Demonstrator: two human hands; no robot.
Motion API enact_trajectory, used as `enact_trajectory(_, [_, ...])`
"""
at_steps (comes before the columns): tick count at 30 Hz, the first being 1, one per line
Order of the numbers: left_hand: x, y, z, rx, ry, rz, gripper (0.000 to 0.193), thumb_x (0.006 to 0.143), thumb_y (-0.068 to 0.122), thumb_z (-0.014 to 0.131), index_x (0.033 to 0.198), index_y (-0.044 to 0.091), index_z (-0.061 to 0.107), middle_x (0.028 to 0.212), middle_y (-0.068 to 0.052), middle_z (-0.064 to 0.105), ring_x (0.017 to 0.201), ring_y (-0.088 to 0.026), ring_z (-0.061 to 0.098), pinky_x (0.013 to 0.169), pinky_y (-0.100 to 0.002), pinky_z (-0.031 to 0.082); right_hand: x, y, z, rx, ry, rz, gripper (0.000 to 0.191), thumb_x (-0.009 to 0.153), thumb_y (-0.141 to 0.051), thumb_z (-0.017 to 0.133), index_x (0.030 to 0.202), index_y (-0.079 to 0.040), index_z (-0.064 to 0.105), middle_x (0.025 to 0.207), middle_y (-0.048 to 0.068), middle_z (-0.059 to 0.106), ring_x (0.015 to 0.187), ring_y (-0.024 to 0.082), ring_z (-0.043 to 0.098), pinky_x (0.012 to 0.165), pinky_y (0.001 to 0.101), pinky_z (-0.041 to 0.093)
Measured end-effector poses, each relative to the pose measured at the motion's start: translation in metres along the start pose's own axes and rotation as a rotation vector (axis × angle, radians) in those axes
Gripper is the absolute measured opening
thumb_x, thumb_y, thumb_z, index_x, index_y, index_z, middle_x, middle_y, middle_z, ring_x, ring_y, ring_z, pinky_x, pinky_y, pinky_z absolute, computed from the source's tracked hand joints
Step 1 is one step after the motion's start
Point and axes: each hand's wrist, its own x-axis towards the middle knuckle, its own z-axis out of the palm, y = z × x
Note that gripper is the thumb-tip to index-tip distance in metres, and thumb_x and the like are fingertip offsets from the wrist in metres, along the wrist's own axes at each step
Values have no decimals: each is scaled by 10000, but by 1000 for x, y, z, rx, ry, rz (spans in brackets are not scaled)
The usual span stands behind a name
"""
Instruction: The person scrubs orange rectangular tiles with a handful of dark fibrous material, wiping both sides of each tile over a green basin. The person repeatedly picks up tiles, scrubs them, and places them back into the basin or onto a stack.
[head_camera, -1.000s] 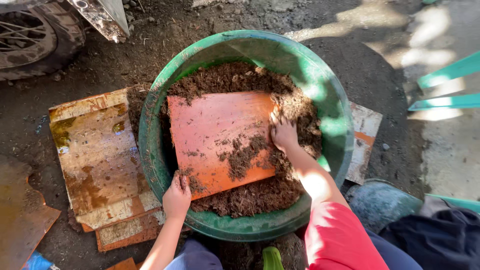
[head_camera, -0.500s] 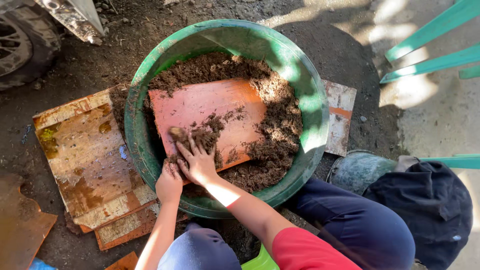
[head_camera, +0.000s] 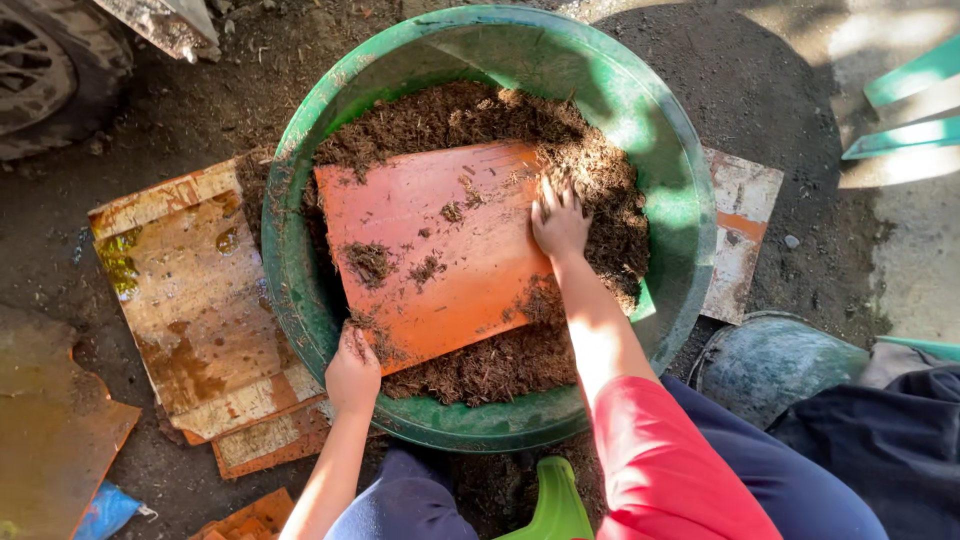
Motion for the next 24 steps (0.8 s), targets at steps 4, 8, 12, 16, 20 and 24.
enact_trajectory(4, [1, -2, 1, -105, -89, -16, 473, 1055, 328, 431, 1363, 11, 600, 1020, -208, 744, 770, -372, 725, 619, -454, 582, 17, -69, 12, -29, 117, -109, 532, 1042, -286, 383, 1523, -75, 470, 1479, 197, 547, 1285, 317, 546, 1166, 514, 401])
enact_trajectory(8, [0, -5, 2, -83, -59, -13, 457, 1071, 341, 460, 1333, 7, 629, 1035, -216, 743, 835, -383, 718, 682, -457, 583, -56, -160, 22, 79, 477, -681, 418, 980, -280, 477, 1306, -46, 593, 1144, 193, 665, 789, 283, 639, 628, 437, 563])
enact_trajectory(12, [-3, -7, 2, -8, -174, -80, 484, 1042, 331, 445, 1367, 7, 598, 1003, -209, 744, 785, -365, 732, 660, -454, 592, -83, -208, 18, 147, 721, -985, 338, 938, -268, 465, 1241, -130, 519, 1241, 130, 609, 1016, 294, 662, 828, 451, 596])
enact_trajectory(16, [-5, -9, 2, -8, -27, 28, 399, 1052, 309, 473, 1260, 31, 669, 1012, -212, 740, 845, -397, 708, 722, -466, 582, -14, -179, -9, 0, -208, -522, 548, 1069, -292, 324, 1594, -165, 414, 1619, 105, 470, 1115, 305, 660, 960, 443, 593])
enact_trajectory(20, [-5, -11, 6, -106, -85, -14, 430, 1026, 296, 476, 1289, -11, 623, 1022, -218, 736, 775, -378, 727, 646, -460, 588, 50, -93, -35, -157, -89, -189, 579, 1033, -449, 347, 1587, -288, 292, 1618, 125, 224, 1426, 337, 328, 1179, 596, 235])
enact_trajectory(24, [-8, -13, 8, -71, 23, 31, 364, 1054, 304, 492, 1201, 33, 686, 1014, -211, 743, 846, -398, 713, 710, -472, 587, 51, -20, -19, -211, 81, -223, 579, 1054, -482, 366, 1611, -334, 303, 1554, 124, 435, 1350, 296, 520, 1197, 525, 367])
